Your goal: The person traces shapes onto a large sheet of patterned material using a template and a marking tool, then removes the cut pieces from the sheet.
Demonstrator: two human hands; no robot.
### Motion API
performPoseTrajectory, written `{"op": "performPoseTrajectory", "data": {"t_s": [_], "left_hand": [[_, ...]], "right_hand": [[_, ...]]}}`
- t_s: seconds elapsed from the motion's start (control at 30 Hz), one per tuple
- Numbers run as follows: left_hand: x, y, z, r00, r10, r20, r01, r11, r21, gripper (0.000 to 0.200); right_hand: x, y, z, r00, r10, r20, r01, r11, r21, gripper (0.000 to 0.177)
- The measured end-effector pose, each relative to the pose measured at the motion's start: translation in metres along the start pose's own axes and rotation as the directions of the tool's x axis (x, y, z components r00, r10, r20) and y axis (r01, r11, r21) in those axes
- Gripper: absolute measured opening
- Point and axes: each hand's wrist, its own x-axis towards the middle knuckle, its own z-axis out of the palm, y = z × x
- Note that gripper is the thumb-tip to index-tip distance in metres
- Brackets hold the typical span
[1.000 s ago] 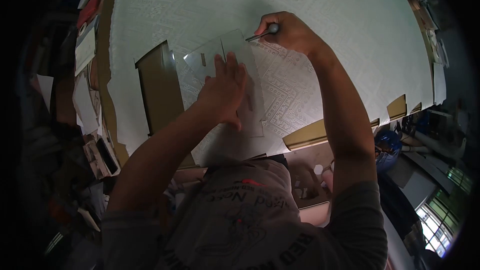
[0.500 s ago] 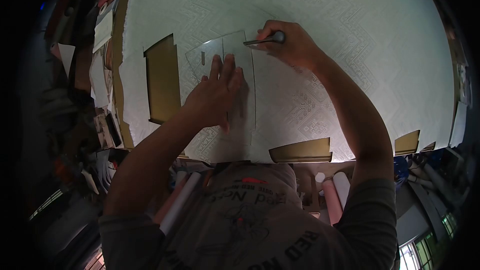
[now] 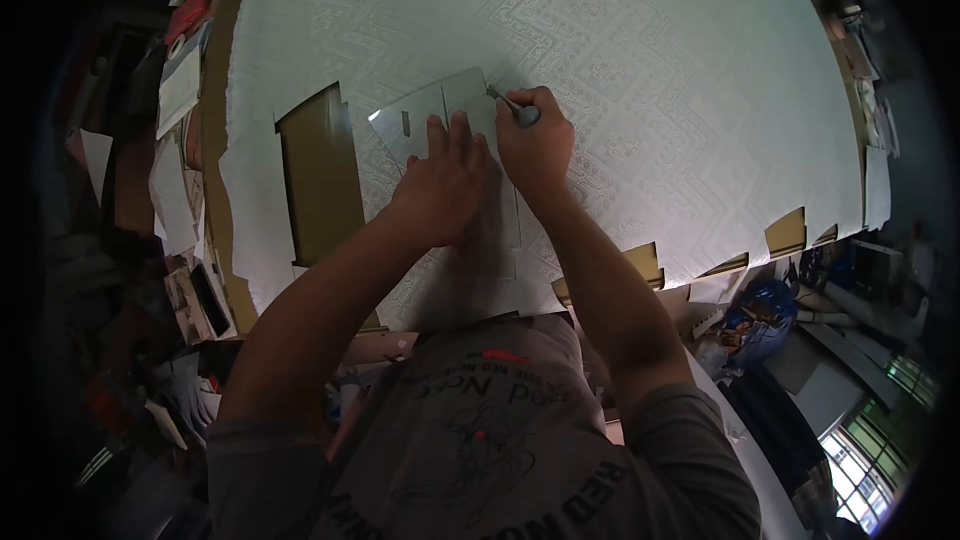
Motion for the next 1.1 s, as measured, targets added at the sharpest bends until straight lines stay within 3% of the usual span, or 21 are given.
{"op": "performPoseTrajectory", "data": {"t_s": [0.03, 0.07, 0.1, 0.17, 0.27, 0.33, 0.47, 0.6, 0.77, 0.87, 0.93, 0.97, 1.03, 1.07, 1.1], "left_hand": [[-0.001, 0.001, -0.016, 0.995, 0.006, 0.098, -0.004, 1.000, -0.022, 0.141], [-0.001, 0.001, -0.033, 0.981, 0.015, 0.195, -0.007, 0.999, -0.043, 0.142], [-0.001, 0.000, -0.049, 0.983, 0.027, 0.183, -0.017, 0.998, -0.055, 0.142], [0.001, -0.002, -0.071, 0.915, 0.098, 0.392, -0.092, 0.995, -0.032, 0.145], [0.002, -0.002, -0.059, 0.919, 0.036, 0.392, -0.010, 0.998, -0.068, 0.147], [0.000, -0.003, -0.056, 0.927, 0.052, 0.373, -0.019, 0.996, -0.090, 0.150], [0.002, -0.004, -0.056, 0.926, 0.054, 0.374, -0.027, 0.997, -0.077, 0.153], [0.003, -0.001, -0.043, 0.950, 0.021, 0.312, 0.008, 0.996, -0.092, 0.153], [0.001, -0.004, -0.060, 0.922, 0.042, 0.384, -0.001, 0.994, -0.107, 0.151], [-0.001, -0.003, -0.067, 0.919, 0.023, 0.393, 0.022, 0.994, -0.108, 0.149], [-0.002, -0.001, -0.067, 0.920, -0.007, 0.391, 0.059, 0.991, -0.121, 0.149], [-0.002, 0.001, -0.066, 0.921, -0.020, 0.389, 0.081, 0.987, -0.140, 0.149], [0.000, 0.006, -0.071, 0.910, -0.056, 0.411, 0.114, 0.987, -0.117, 0.148], [0.001, 0.008, -0.074, 0.901, -0.067, 0.428, 0.121, 0.988, -0.100, 0.147], [0.002, 0.010, -0.068, 0.891, -0.100, 0.443, 0.155, 0.984, -0.089, 0.147]], "right_hand": [[0.000, -0.010, 0.001, 0.994, 0.104, -0.016, -0.105, 0.992, -0.064, 0.019], [0.001, -0.015, 0.002, 0.995, 0.095, -0.025, -0.097, 0.992, -0.081, 0.019], [0.004, -0.019, 0.004, 0.997, 0.079, -0.022, -0.081, 0.988, -0.128, 0.019], [0.003, -0.025, 0.007, 0.998, 0.060, -0.027, -0.064, 0.980, -0.190, 0.019], [0.005, -0.028, 0.012, 0.997, 0.079, -0.005, -0.078, 0.956, -0.282, 0.018], [0.012, -0.024, 0.021, 0.998, -0.036, -0.043, 0.026, 0.979, -0.202, 0.017], [0.028, -0.030, 0.024, 1.000, 0.002, 0.023, 0.005, 0.957, -0.291, 0.018], [0.025, -0.017, 0.026, 1.000, -0.001, 0.016, 0.005, 0.972, -0.233, 0.020], [0.027, -0.011, 0.017, 0.998, -0.035, 0.049, 0.044, 0.981, -0.191, 0.021], [0.041, -0.008, 0.002, 0.988, -0.017, 0.155, 0.040, 0.988, -0.149, 0.017], [0.061, -0.001, -0.012, 0.924, -0.009, 0.383, 0.015, 1.000, -0.013, 0.013], [0.075, 0.003, -0.018, 0.916, -0.019, 0.401, 0.021, 1.000, 0.001, 0.013], [0.108, -0.001, -0.027, 0.758, 0.020, 0.652, 0.031, 0.997, -0.066, 0.013], [0.126, -0.006, -0.028, 0.738, 0.007, 0.675, 0.033, 0.998, -0.046, 0.013], [0.144, -0.015, -0.028, 0.635, -0.030, 0.772, 0.102, 0.994, -0.044, 0.014]]}}
